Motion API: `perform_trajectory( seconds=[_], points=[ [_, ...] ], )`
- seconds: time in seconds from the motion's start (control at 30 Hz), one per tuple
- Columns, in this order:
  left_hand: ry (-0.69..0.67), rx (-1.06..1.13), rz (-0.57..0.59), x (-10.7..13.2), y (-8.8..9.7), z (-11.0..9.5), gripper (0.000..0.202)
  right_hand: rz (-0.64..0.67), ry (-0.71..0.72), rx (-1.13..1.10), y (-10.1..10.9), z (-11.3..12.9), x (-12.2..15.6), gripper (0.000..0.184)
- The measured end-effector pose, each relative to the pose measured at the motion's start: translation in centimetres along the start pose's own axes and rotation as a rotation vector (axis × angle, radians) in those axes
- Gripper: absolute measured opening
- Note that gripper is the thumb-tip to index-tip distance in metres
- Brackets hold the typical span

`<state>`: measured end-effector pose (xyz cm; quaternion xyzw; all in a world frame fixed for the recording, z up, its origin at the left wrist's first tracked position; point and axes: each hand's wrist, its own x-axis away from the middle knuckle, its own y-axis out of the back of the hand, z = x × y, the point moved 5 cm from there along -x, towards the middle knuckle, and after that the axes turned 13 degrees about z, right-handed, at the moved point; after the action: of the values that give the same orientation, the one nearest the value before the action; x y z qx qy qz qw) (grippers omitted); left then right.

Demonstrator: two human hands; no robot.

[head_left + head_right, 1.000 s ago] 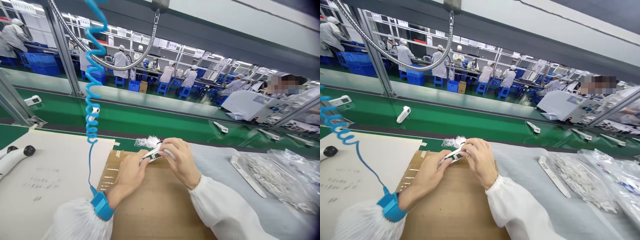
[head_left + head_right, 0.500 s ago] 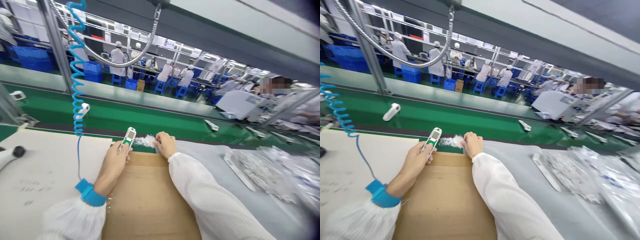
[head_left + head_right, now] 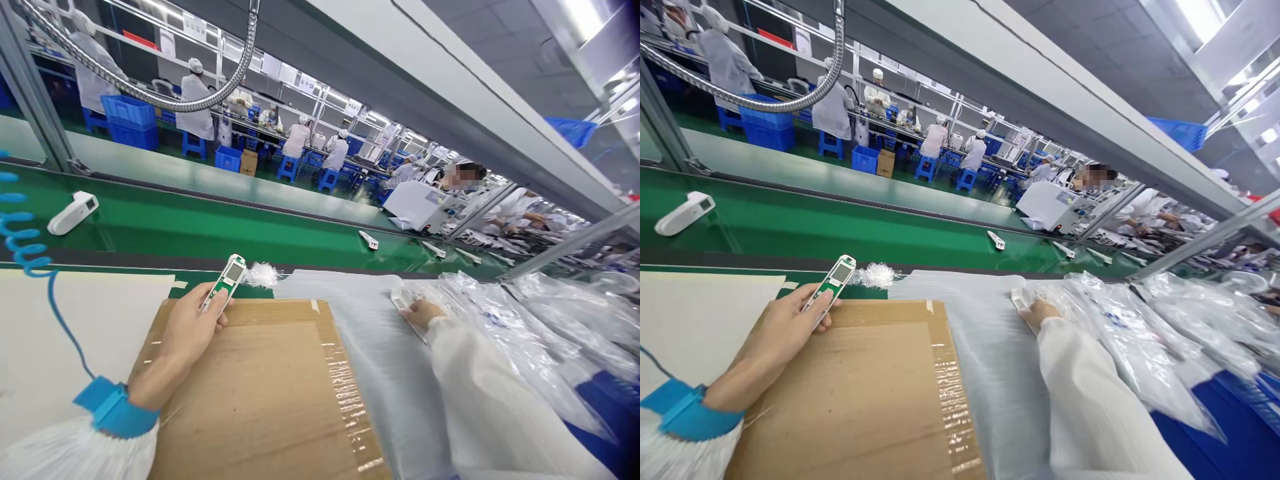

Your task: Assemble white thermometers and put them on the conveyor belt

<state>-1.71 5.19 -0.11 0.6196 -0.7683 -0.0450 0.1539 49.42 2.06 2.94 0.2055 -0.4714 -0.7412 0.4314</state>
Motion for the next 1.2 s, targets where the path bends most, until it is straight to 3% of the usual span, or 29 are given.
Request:
perform_trajectory(
  seconds=[0.07, 0.13, 0.23, 0.33, 0.4, 0.5, 0.57, 0.67, 0.87, 1.03, 1.2],
  points=[
    [-0.014, 0.049, 0.023, -0.1, -0.3, 0.0, 0.043, 0.071, -0.017, -0.067, 0.3, -0.5, -0.5, 0.028],
    [-0.027, 0.113, 0.064, -0.2, -0.7, 0.2, 0.045, 0.136, 0.017, -0.163, 0.2, 0.6, -0.9, 0.030],
    [-0.053, 0.141, 0.102, -0.4, -1.1, 0.1, 0.043, 0.232, 0.122, -0.417, -1.5, 5.5, 0.0, 0.009],
    [-0.083, 0.093, 0.074, -0.3, -1.3, -0.1, 0.044, 0.432, 0.240, -0.909, -6.3, 13.4, 3.7, 0.041],
    [-0.126, 0.065, 0.038, -0.3, -1.3, -0.1, 0.043, 0.575, 0.279, -1.109, -10.7, 18.9, 7.3, 0.050],
    [-0.251, 0.048, -0.002, -0.1, -1.1, -0.4, 0.036, 0.780, 0.286, -1.350, -17.2, 24.9, 12.5, 0.047],
    [-0.287, 0.013, -0.014, 0.1, -0.9, -0.5, 0.034, 0.928, 0.362, -1.483, -20.0, 27.1, 15.2, 0.038],
    [-0.247, -0.044, -0.039, 0.4, -0.6, -0.6, 0.031, 0.998, 0.473, -1.557, -21.6, 27.4, 16.6, 0.037],
    [-0.276, 0.055, 0.051, 0.4, -2.0, -0.3, 0.032, 0.824, 0.545, -1.489, -21.3, 25.3, 14.9, 0.052],
    [-0.350, 0.017, -0.012, 0.3, -2.0, -0.3, 0.033, 0.696, 0.640, -1.411, -21.1, 25.5, 15.2, 0.054],
    [-0.322, -0.064, 0.007, 0.3, -2.0, -0.3, 0.034, 0.703, 0.564, -1.438, -21.2, 25.7, 15.5, 0.052]
  ],
)
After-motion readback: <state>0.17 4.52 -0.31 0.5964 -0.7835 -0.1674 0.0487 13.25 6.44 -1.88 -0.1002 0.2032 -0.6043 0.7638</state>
